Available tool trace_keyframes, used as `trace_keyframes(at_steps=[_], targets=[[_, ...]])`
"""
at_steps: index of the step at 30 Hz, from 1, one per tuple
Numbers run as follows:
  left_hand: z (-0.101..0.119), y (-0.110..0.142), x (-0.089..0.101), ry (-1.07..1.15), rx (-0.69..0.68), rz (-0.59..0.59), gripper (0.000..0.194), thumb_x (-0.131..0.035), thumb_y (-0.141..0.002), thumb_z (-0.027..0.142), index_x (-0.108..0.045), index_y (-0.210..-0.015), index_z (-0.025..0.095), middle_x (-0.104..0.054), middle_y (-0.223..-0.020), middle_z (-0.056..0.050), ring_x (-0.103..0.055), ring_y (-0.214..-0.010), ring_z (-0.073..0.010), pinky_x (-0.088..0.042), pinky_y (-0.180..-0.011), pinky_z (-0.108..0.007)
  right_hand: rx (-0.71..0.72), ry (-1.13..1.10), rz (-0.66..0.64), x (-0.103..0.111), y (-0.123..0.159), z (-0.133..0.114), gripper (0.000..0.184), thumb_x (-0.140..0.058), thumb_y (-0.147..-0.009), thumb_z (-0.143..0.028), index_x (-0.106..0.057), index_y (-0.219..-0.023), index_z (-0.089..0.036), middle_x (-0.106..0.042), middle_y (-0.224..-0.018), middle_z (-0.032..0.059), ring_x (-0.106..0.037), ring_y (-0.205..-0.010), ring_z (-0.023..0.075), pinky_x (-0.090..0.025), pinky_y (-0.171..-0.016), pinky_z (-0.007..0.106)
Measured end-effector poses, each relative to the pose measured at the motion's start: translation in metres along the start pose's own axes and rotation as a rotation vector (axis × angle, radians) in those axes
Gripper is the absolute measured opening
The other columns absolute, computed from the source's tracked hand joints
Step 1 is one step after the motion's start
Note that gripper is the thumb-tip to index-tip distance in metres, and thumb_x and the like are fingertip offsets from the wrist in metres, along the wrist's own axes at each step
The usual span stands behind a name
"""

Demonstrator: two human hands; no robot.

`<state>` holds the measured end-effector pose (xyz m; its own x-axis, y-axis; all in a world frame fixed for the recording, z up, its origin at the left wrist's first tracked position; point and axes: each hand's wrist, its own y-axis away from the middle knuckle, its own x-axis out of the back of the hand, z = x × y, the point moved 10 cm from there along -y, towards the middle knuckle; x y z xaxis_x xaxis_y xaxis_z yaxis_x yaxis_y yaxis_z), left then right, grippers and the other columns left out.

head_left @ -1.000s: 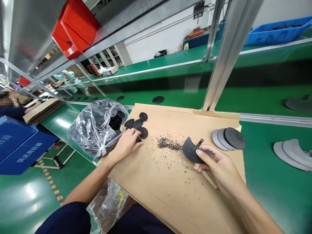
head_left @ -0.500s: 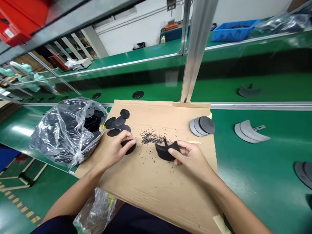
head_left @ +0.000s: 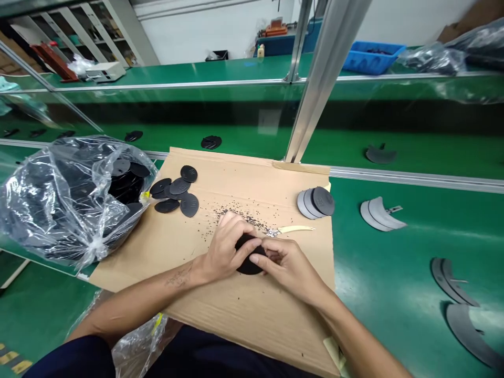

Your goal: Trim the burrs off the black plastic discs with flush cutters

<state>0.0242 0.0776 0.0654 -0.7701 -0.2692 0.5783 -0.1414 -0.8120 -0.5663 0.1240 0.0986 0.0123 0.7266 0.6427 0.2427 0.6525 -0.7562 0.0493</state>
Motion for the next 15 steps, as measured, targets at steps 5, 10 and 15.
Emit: trace_keyframes(at_steps=[5,10,15], targets=[[0.004,0.002,0.000,0.122,-0.050,-0.011,0.031,-0.037,-0.104,0.046,-0.054,-0.099,0.020,-0.060,-0.087,-0.005,-0.053,-0.083,-0.0192,-0.044,-0.077,-0.037,0.166,0.177,0.083,0.008,0.000,-0.021,0.034,-0.056,-0.097,-0.036,-0.061,-0.068,-0.018,-0.054,-0.063,-0.0013,-0.048,-0.061,0.0120,-0.041,-0.056,0.025],[-0.014,-0.001,0.008,0.293,0.044,-0.006,0.039,-0.062,-0.092,0.050,-0.060,-0.116,0.019,-0.066,-0.100,-0.008,-0.062,-0.095,-0.0204,-0.053,-0.082,-0.036,0.327,0.195,0.216,0.022,0.009,-0.039,0.019,-0.056,-0.097,-0.026,-0.074,-0.103,-0.023,-0.073,-0.093,0.0063,-0.068,-0.082,0.0181,-0.057,-0.070,0.033],[-0.010,-0.004,0.013,0.395,-0.052,-0.049,0.030,-0.069,-0.090,0.041,-0.070,-0.113,0.022,-0.074,-0.095,-0.007,-0.068,-0.087,-0.0179,-0.058,-0.076,-0.033,0.415,0.205,0.271,0.024,0.015,-0.040,0.022,-0.061,-0.093,-0.018,-0.074,-0.109,-0.025,-0.074,-0.097,0.0071,-0.070,-0.083,0.0192,-0.061,-0.071,0.035]])
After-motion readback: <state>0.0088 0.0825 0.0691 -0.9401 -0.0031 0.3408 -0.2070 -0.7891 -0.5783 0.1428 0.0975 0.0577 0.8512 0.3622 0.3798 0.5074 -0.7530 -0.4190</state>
